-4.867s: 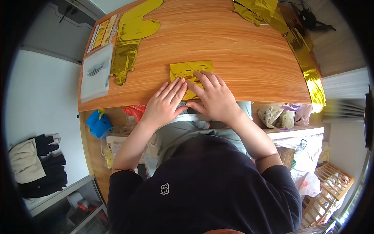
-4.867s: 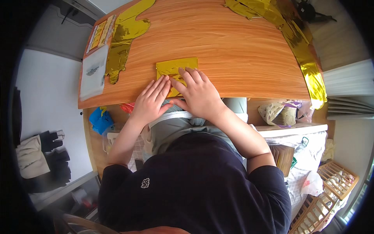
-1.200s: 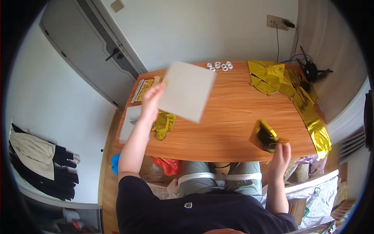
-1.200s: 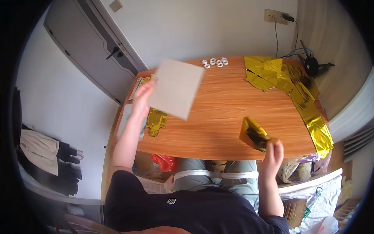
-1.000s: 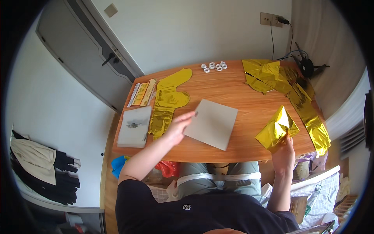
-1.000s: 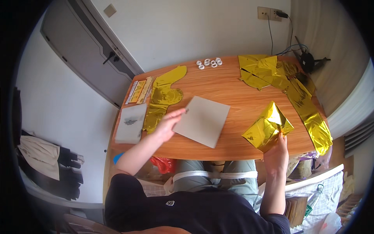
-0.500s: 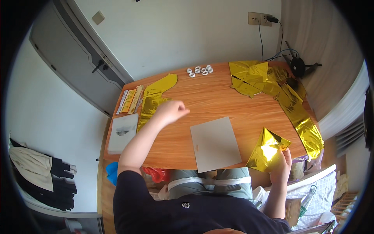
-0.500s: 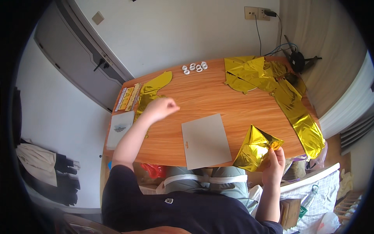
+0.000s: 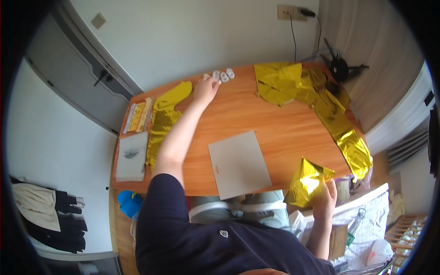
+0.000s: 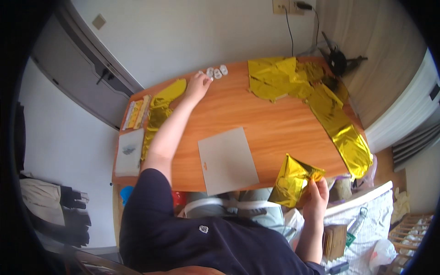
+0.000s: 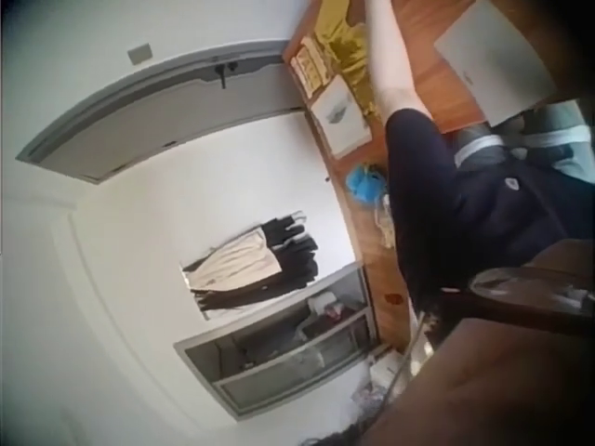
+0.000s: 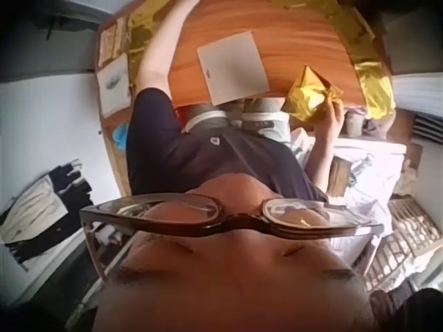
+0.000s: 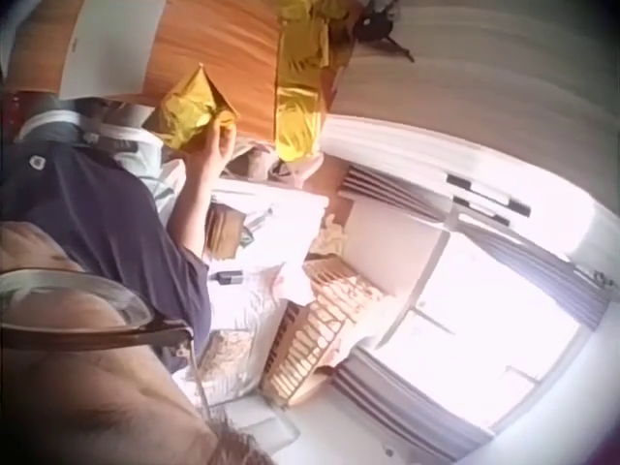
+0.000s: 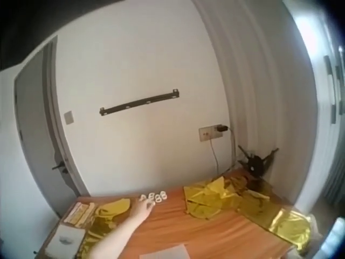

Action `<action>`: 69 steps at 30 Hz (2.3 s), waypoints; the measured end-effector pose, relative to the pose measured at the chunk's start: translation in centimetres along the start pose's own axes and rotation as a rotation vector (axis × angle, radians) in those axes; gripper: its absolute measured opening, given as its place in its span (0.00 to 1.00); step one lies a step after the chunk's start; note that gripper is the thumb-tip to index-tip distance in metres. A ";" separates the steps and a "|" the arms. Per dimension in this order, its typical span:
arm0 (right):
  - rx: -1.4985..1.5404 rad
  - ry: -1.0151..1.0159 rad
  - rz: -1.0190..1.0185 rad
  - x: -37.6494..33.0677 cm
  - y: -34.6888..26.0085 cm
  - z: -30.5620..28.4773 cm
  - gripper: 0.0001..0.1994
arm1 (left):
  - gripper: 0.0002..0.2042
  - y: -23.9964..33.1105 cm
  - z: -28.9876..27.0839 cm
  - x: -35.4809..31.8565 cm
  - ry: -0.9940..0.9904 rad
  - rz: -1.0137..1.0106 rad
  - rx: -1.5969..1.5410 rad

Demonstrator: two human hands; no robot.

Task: Folding a gold foil letter balloon and inserting it into a plastic packaging sleeve with a cardboard backing.

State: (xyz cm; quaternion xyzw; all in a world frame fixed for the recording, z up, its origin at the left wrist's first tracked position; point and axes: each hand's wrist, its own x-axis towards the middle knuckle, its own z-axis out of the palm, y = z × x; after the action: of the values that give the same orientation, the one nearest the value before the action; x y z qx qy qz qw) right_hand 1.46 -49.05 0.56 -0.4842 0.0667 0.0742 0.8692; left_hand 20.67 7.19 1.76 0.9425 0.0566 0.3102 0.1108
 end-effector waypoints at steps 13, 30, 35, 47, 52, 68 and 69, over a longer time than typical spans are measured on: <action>0.008 -0.108 -0.003 1.9 1.8 0.4 0.08 | 0.29 19.6 -14.6 -23.9 -0.368 0.271 -0.190; -0.237 -0.315 0.035 1.3 5.0 11.5 0.04 | 0.09 15.9 -16.1 -32.8 -0.012 0.508 -0.017; -0.458 -0.410 -0.026 2.4 7.6 14.3 0.07 | 0.30 15.6 -17.7 -32.5 -0.227 0.377 -0.185; -0.925 -0.439 -0.233 3.3 9.5 16.3 0.08 | 0.38 15.9 -15.1 -28.3 -0.167 0.098 -0.258; -1.011 -0.428 -0.264 3.3 9.2 16.6 0.09 | 0.42 16.0 -14.0 -27.7 -0.284 0.145 -0.170; -1.532 -1.005 -0.822 3.5 8.4 17.1 0.27 | 0.44 16.2 -12.8 -27.8 -0.410 0.157 -0.025; -1.517 -1.001 -0.788 3.4 8.4 17.0 0.28 | 0.44 16.0 -12.6 -27.9 -0.411 0.152 -0.026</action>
State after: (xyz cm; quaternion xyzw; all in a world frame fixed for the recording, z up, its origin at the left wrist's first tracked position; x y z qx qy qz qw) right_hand 3.93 -29.95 1.79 -0.8130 -0.5394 -0.0009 0.2193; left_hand -8.60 -11.01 -0.40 0.9859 -0.0425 0.1198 0.1083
